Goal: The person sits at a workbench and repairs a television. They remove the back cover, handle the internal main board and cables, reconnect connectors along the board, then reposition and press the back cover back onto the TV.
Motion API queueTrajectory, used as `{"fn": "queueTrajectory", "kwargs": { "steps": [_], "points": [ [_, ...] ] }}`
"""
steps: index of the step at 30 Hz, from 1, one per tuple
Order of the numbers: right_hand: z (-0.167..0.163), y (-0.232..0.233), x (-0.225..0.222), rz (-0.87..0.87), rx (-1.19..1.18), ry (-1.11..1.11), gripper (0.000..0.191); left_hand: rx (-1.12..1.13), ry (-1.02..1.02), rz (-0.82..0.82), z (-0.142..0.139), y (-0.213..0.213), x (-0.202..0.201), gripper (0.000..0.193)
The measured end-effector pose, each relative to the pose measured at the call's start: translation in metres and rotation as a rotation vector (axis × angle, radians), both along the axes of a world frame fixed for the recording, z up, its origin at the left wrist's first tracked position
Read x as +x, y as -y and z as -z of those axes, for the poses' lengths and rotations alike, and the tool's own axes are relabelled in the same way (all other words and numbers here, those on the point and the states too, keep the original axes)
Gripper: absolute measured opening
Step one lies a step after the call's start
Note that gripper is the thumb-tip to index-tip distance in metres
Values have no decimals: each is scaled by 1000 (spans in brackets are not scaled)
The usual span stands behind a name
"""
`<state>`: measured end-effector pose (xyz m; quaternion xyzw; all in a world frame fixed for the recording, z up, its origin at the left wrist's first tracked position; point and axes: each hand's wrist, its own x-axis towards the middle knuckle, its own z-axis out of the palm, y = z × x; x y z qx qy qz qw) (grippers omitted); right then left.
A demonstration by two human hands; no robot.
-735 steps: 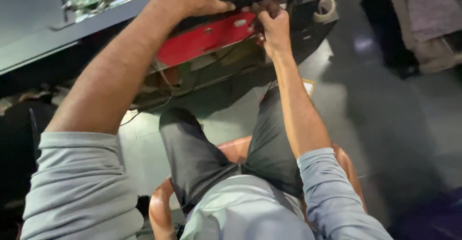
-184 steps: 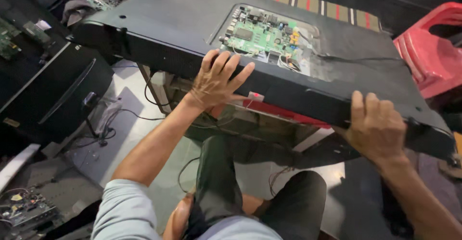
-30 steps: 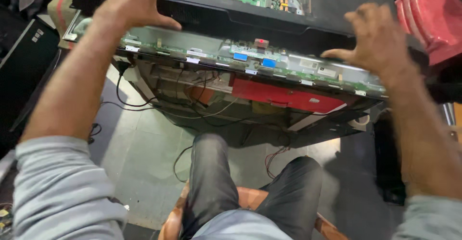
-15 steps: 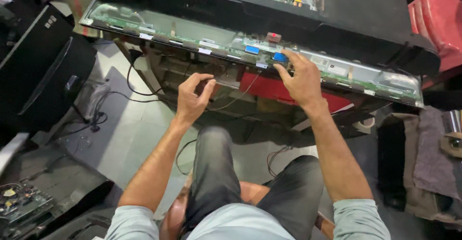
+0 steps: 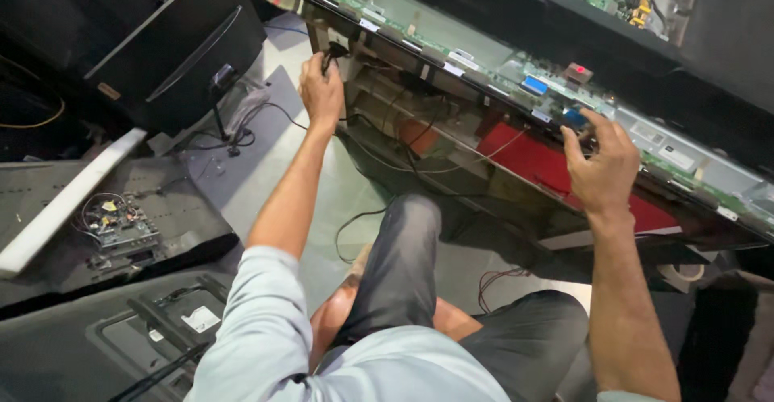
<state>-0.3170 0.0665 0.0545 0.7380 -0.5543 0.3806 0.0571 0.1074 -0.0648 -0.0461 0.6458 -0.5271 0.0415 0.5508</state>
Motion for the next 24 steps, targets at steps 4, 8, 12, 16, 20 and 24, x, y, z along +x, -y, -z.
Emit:
{"fn": "queueTrajectory", "kwargs": {
  "steps": [4,8,12,16,20,24],
  "points": [
    [3,-12,2,49,41,81,27,295,-49,72,2,23,12,26],
    [22,-30,11,38,78,259,22,268,-88,103,11,25,16,37],
    [67,-53,39,-21,241,346,18,185,-63,231,11,16,22,47],
    [120,-80,67,-96,462,385,20,441,91,344,6,14,48,58],
    [176,-107,85,-201,570,389,23,520,334,541,20,9,85,60],
    [229,-121,85,-80,819,293,27,518,-42,518,65,-25,88,54]
  ]
}}
